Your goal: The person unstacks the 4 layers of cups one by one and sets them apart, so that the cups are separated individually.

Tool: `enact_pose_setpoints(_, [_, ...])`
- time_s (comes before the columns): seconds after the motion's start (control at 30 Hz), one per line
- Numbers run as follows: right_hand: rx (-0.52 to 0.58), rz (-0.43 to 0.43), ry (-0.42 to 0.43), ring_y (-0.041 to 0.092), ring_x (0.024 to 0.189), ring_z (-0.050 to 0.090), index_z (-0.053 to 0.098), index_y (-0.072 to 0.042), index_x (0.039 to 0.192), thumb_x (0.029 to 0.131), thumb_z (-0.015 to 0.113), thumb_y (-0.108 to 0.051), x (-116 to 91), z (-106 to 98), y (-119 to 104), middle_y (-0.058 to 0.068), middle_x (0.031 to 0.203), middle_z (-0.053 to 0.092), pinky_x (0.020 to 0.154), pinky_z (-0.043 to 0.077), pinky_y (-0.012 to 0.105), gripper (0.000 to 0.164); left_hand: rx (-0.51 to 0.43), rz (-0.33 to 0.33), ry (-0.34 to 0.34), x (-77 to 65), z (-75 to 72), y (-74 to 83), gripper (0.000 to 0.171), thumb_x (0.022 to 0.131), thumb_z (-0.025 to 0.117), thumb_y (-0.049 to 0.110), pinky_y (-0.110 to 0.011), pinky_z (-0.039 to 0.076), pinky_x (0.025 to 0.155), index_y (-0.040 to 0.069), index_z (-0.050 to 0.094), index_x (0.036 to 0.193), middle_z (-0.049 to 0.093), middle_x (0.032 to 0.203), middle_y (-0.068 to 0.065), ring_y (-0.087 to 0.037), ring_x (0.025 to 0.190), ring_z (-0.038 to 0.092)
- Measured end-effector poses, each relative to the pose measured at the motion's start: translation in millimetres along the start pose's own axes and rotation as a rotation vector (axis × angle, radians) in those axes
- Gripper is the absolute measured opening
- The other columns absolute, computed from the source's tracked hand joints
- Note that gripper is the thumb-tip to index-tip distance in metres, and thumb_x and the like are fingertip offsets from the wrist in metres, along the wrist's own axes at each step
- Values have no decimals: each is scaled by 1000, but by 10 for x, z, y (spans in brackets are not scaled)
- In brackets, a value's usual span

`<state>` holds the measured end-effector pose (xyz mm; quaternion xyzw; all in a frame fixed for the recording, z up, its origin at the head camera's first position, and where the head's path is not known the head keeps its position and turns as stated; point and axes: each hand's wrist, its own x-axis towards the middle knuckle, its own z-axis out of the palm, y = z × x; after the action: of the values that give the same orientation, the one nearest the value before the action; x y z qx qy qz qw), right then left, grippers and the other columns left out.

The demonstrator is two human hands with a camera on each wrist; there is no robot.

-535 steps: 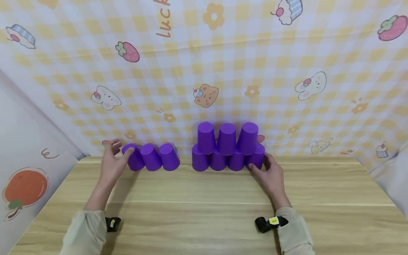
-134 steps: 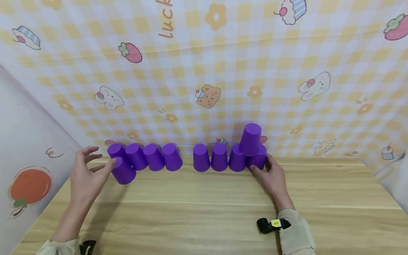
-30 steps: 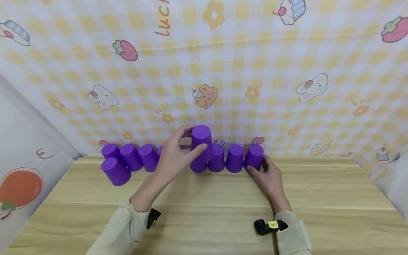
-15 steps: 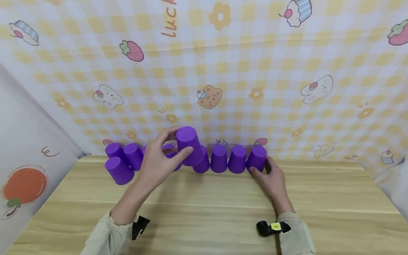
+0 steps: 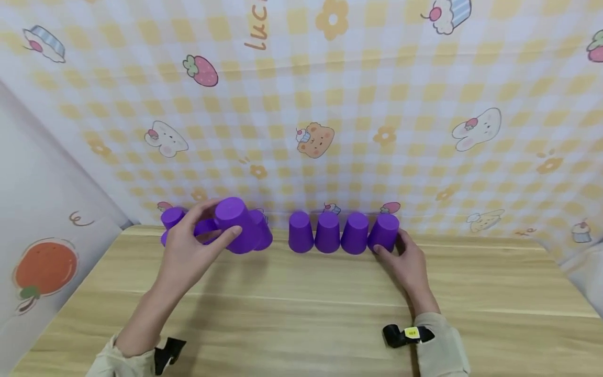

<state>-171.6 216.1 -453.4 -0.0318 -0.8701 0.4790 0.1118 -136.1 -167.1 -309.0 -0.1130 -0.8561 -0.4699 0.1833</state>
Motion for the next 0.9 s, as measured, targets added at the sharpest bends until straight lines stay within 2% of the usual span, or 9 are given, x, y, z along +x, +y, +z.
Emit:
enact_pose_setpoints(0.17, [4, 14, -5, 40, 124, 41, 40, 3, 136, 83, 71, -30, 0, 8, 7, 28, 133, 44, 104, 34, 46, 70, 50, -42, 30, -77, -118, -188, 52, 79, 76, 18, -15, 51, 75, 8, 54, 125, 61, 109, -9, -10, 96, 58])
enact_pose_setpoints(0.3, [-8, 17, -4, 41, 123, 41, 39, 3, 136, 83, 71, -30, 2, 2, -3, 28, 133, 44, 103, 34, 46, 70, 92, -56, 23, -126, -170, -315, 52, 79, 76, 17, -11, 50, 72, 2, 54, 123, 62, 108, -18, -20, 95, 60])
enact_pose_setpoints(0.4, [-11, 16, -5, 41, 123, 41, 38, 3, 136, 84, 70, -29, 1, -4, -10, 28, 133, 44, 103, 34, 47, 70, 124, -84, 10, -167, -191, -407, 52, 79, 76, 17, -10, 49, 70, -2, 53, 122, 61, 108, -21, -29, 96, 60])
enact_pose_setpoints(0.53, [-5, 14, -6, 41, 123, 41, 39, 3, 136, 83, 71, -29, -2, -11, -6, 28, 133, 44, 103, 34, 47, 70, 183, -126, 3, -209, -186, -538, 55, 79, 76, 20, -7, 46, 68, -3, 52, 123, 60, 109, -22, -32, 97, 59])
enact_pose_setpoints(0.63, [1, 17, -5, 40, 124, 41, 39, 2, 136, 83, 71, -29, -6, -8, -1, 27, 134, 44, 104, 34, 46, 69, 217, -132, 7, -221, -175, -610, 54, 79, 76, 20, -5, 44, 68, -3, 52, 122, 59, 109, -22, -32, 97, 59])
enact_pose_setpoints(0.7, [0, 19, -5, 40, 124, 41, 39, 2, 136, 83, 71, -29, -6, -5, 3, 27, 134, 44, 104, 34, 46, 69, 247, -123, 17, -223, -170, -640, 53, 79, 76, 19, -11, 48, 69, -3, 52, 121, 60, 108, -23, -33, 97, 59])
enact_pose_setpoints(0.8, [-2, 18, -6, 41, 124, 41, 39, 2, 136, 83, 70, -30, -2, -3, 9, 27, 133, 44, 103, 34, 46, 69, 291, -98, 37, -223, -168, -672, 52, 77, 77, 15, -31, 53, 74, -5, 53, 118, 61, 105, -26, -36, 95, 60])
enact_pose_setpoints(0.9, [-4, 12, -5, 41, 124, 41, 39, 2, 136, 83, 70, -30, 3, -5, 2, 27, 133, 44, 103, 34, 47, 70, 319, -82, 44, -226, -164, -707, 51, 75, 78, 11, -49, 49, 78, -7, 53, 117, 61, 104, -29, -40, 94, 59])
